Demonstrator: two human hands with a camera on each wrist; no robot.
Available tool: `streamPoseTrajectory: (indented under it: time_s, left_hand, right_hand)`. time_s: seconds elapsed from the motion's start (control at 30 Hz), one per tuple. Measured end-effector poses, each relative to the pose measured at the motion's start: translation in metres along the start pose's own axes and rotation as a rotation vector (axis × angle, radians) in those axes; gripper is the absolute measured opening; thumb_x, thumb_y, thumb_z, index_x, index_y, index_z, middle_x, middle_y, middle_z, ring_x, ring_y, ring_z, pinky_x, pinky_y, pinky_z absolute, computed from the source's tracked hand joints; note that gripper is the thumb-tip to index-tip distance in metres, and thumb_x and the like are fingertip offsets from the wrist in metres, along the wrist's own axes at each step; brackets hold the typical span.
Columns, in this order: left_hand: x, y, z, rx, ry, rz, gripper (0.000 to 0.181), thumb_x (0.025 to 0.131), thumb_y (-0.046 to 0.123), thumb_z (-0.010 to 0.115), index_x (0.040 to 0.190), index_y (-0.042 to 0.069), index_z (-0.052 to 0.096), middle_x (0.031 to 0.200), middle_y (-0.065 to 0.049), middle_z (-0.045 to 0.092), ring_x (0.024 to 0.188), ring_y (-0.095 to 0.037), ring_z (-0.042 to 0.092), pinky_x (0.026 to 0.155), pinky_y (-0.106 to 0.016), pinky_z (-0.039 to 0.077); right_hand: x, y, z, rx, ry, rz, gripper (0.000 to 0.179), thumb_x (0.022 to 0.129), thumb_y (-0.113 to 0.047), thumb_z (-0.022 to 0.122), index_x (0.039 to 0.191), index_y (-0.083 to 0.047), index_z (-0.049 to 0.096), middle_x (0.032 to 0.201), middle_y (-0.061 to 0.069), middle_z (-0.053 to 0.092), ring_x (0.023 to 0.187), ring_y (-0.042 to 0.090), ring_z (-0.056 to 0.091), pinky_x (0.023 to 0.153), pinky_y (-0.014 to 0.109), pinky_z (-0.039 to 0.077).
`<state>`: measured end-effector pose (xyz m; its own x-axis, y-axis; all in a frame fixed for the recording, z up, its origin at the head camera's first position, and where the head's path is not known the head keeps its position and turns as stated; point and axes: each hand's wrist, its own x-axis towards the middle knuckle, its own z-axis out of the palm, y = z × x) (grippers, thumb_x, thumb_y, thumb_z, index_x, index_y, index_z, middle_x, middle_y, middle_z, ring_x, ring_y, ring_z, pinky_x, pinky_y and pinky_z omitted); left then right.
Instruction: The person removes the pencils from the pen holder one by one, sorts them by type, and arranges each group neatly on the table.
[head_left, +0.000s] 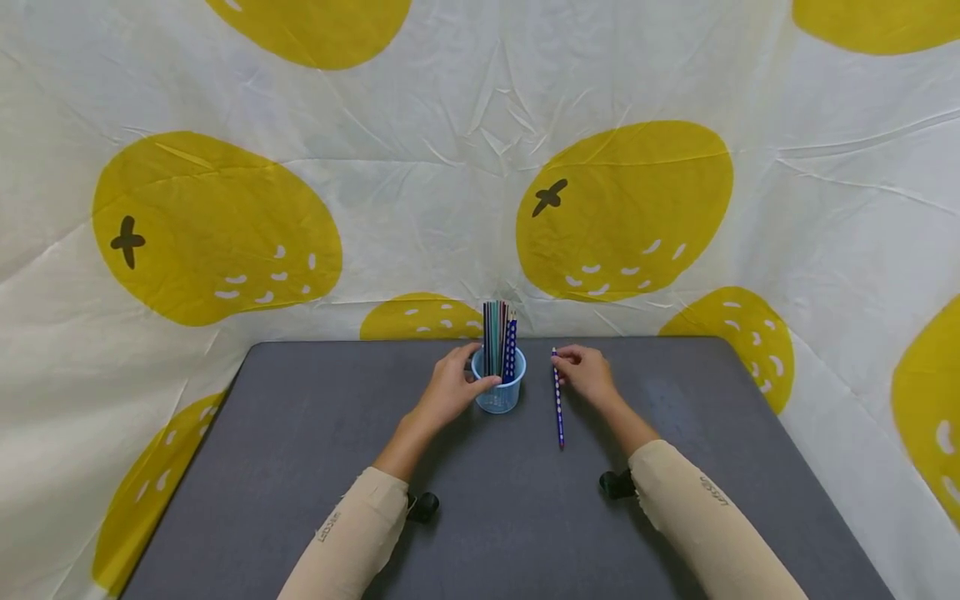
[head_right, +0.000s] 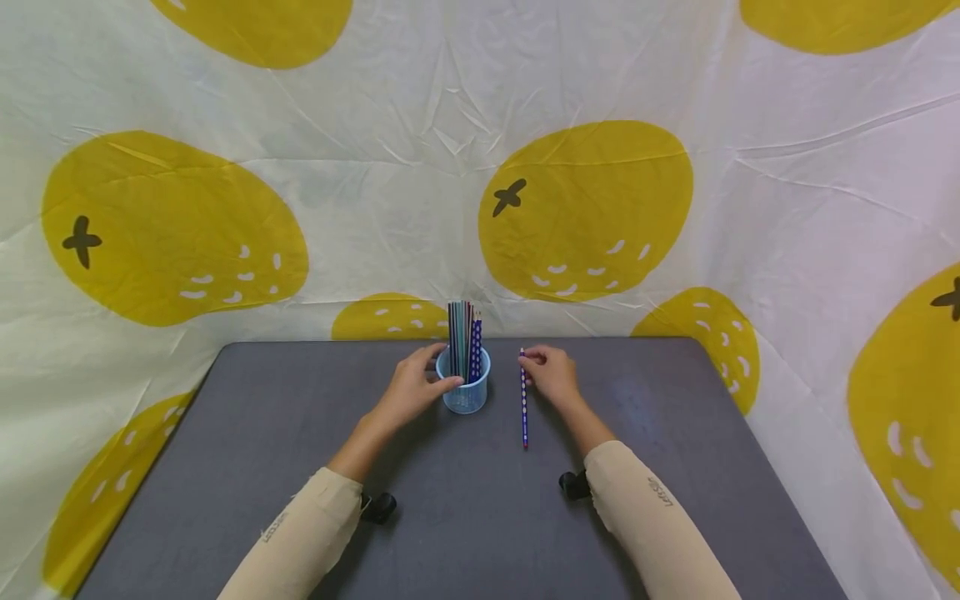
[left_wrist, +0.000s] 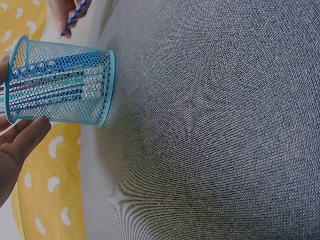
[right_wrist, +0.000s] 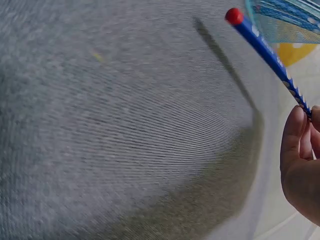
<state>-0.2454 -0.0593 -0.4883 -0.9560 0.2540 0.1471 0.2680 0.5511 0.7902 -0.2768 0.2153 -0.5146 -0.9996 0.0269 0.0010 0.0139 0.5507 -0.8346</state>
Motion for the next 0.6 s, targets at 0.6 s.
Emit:
streamPoseTrajectory:
  time_s: [0.6]
  left_hand:
    - [-0.002,0.000,0.000,0.012,0.001,-0.008,0.074,0.090,0.037,0.082,0.148,0.003,0.051,0.126,-0.016,0.063,0.095,-0.022,0.065,0.083,-0.037,0.061]
  right_hand:
    - [-0.003,0.006,0.023,-0.116,0.028,0.072,0.021,0.093,-0.018,0.078,0.101,0.001,0.080,0.082,0.011,0.078,0.058,0.005,0.065,0.056,0.020,0.055]
